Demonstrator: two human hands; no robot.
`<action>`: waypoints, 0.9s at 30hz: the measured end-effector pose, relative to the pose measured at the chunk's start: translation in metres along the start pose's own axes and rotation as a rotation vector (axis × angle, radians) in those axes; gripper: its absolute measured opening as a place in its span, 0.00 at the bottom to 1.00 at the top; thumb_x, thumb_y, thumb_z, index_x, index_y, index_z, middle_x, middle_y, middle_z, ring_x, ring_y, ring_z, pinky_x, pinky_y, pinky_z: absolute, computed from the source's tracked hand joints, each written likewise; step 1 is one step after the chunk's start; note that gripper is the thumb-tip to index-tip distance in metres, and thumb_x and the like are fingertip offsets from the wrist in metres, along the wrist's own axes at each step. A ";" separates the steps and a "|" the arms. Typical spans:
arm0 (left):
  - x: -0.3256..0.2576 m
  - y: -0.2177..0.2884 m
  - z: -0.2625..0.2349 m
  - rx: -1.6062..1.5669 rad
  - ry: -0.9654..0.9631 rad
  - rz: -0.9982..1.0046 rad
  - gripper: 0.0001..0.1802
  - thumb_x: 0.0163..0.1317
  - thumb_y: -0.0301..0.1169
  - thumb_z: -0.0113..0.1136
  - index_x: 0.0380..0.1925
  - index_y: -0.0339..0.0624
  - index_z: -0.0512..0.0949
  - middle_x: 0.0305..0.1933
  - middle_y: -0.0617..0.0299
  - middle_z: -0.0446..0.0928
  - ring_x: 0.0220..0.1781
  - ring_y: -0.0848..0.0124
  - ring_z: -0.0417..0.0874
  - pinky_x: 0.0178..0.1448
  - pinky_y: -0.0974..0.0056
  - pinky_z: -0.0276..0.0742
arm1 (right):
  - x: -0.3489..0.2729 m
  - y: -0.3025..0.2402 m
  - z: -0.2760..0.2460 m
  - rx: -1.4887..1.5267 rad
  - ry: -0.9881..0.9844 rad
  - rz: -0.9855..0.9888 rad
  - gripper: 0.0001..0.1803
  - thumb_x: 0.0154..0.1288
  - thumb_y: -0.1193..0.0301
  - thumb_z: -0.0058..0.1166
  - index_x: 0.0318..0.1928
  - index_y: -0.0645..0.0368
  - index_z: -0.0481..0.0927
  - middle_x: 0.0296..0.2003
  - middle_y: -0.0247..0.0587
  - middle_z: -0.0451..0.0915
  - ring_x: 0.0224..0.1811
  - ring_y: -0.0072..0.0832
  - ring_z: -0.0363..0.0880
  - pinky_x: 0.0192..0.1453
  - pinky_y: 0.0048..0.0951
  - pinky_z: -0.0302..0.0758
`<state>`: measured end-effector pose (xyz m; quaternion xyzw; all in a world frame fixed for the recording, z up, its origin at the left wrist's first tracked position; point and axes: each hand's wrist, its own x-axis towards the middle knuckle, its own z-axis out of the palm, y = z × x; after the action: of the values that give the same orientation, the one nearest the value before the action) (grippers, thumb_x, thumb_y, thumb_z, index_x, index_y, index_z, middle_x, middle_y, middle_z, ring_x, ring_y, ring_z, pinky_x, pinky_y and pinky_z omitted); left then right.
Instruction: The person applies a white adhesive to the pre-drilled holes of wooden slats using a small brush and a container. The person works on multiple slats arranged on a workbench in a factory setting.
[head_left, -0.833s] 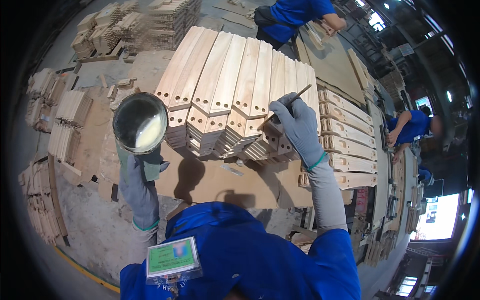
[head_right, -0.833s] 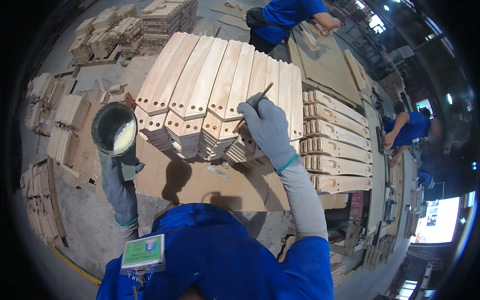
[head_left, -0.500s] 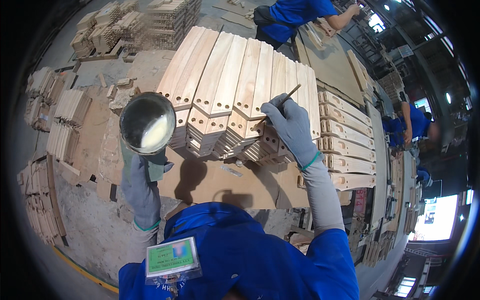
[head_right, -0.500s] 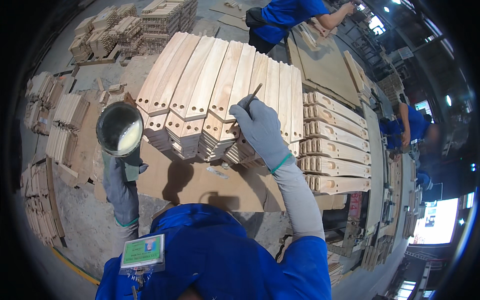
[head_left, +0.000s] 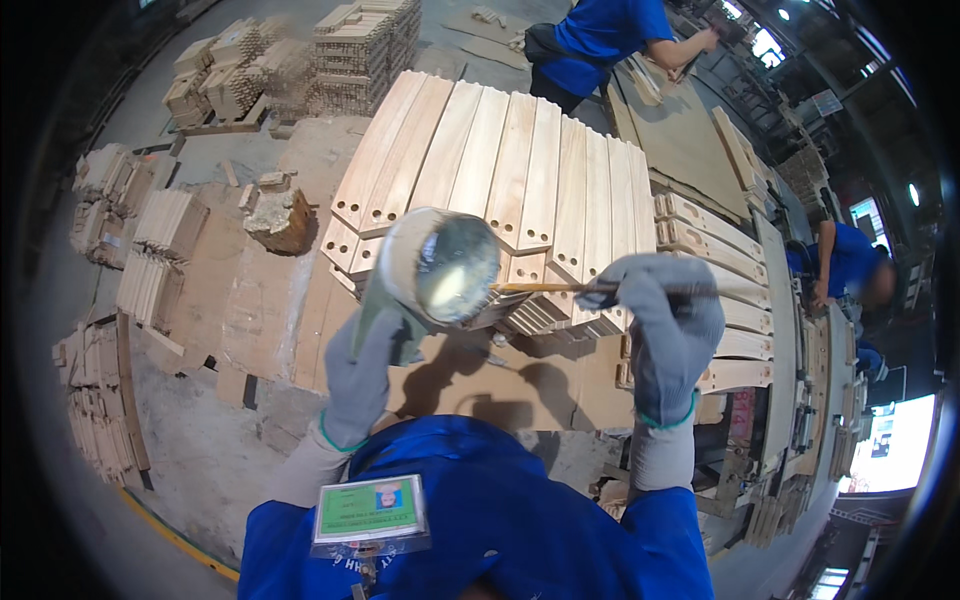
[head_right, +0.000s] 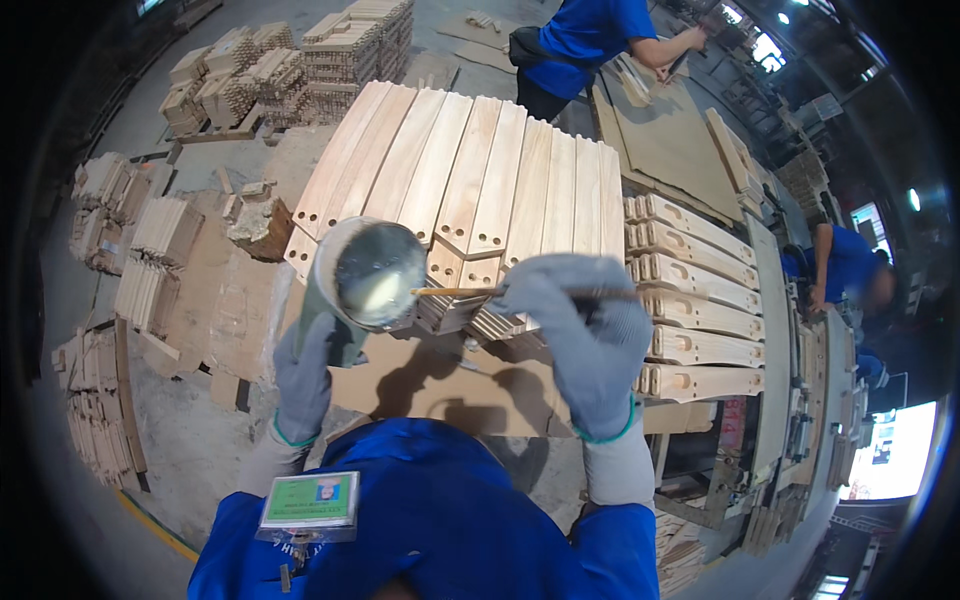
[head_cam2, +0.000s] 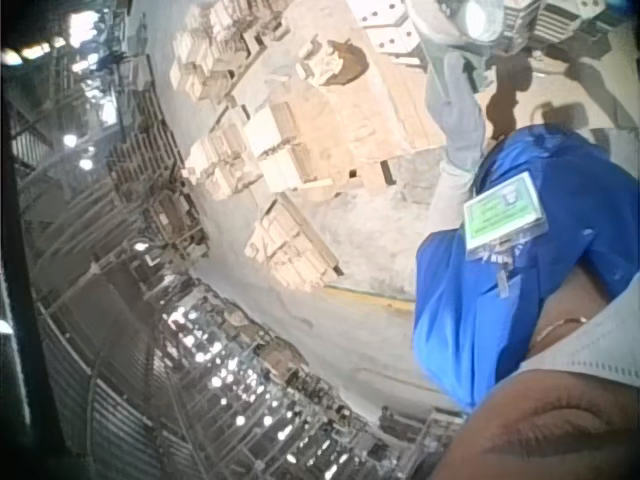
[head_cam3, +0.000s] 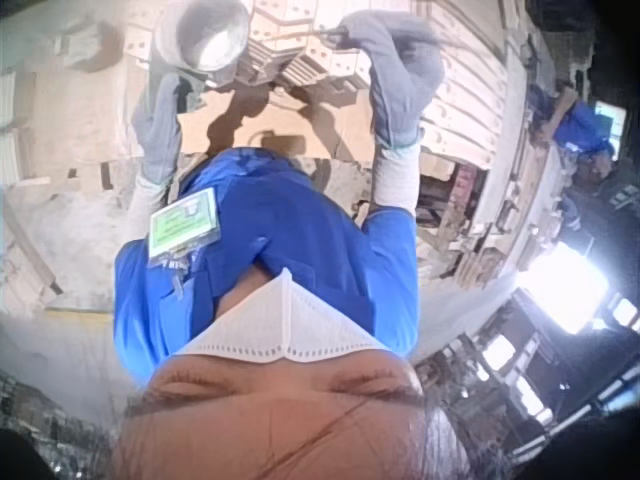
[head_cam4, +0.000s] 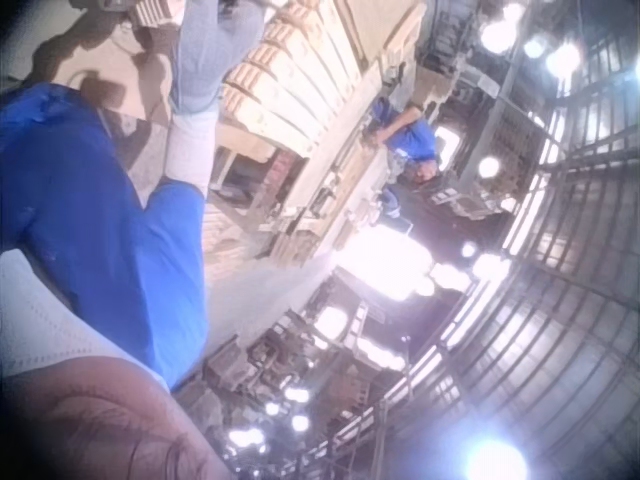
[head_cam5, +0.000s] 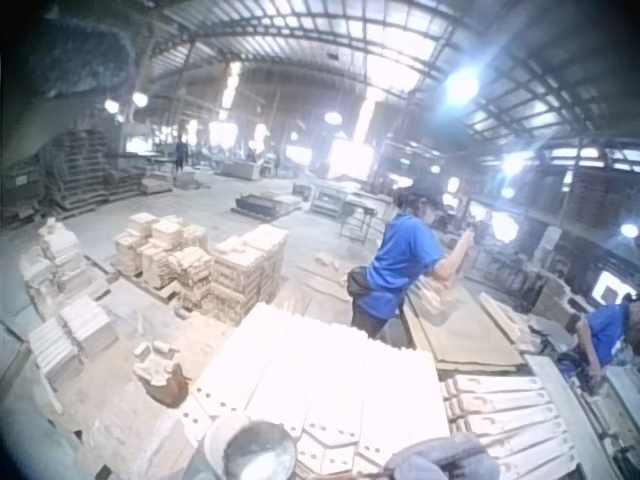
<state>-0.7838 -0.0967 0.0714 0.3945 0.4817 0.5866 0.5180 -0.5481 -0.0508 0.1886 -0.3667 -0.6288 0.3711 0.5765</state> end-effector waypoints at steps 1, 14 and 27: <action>0.000 -0.001 0.003 -0.034 -0.032 0.014 0.14 0.69 0.31 0.47 0.45 0.29 0.72 0.35 0.58 0.78 0.32 0.73 0.81 0.37 0.69 0.80 | -0.008 0.000 0.006 0.008 -0.003 -0.018 0.04 0.60 0.80 0.54 0.37 0.65 0.77 0.34 0.43 0.80 0.32 0.22 0.79 0.36 0.23 0.77; 0.004 -0.002 0.035 -0.046 0.037 0.288 0.11 0.66 0.29 0.50 0.35 0.30 0.76 0.27 0.60 0.78 0.28 0.76 0.77 0.32 0.71 0.73 | -0.048 -0.009 0.007 -0.345 -0.184 -0.237 0.05 0.54 0.83 0.56 0.33 0.65 0.76 0.35 0.52 0.81 0.37 0.38 0.81 0.42 0.35 0.77; 0.000 0.006 0.035 -0.058 -0.051 0.254 0.12 0.66 0.31 0.51 0.40 0.31 0.76 0.29 0.61 0.78 0.30 0.77 0.77 0.33 0.71 0.72 | -0.079 -0.007 0.005 -0.200 -0.127 -0.023 0.05 0.51 0.77 0.56 0.28 0.68 0.81 0.31 0.53 0.82 0.33 0.38 0.83 0.38 0.30 0.79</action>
<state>-0.7515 -0.0910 0.0852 0.4519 0.3974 0.6510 0.4627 -0.5478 -0.1243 0.1585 -0.3908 -0.7020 0.3223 0.5005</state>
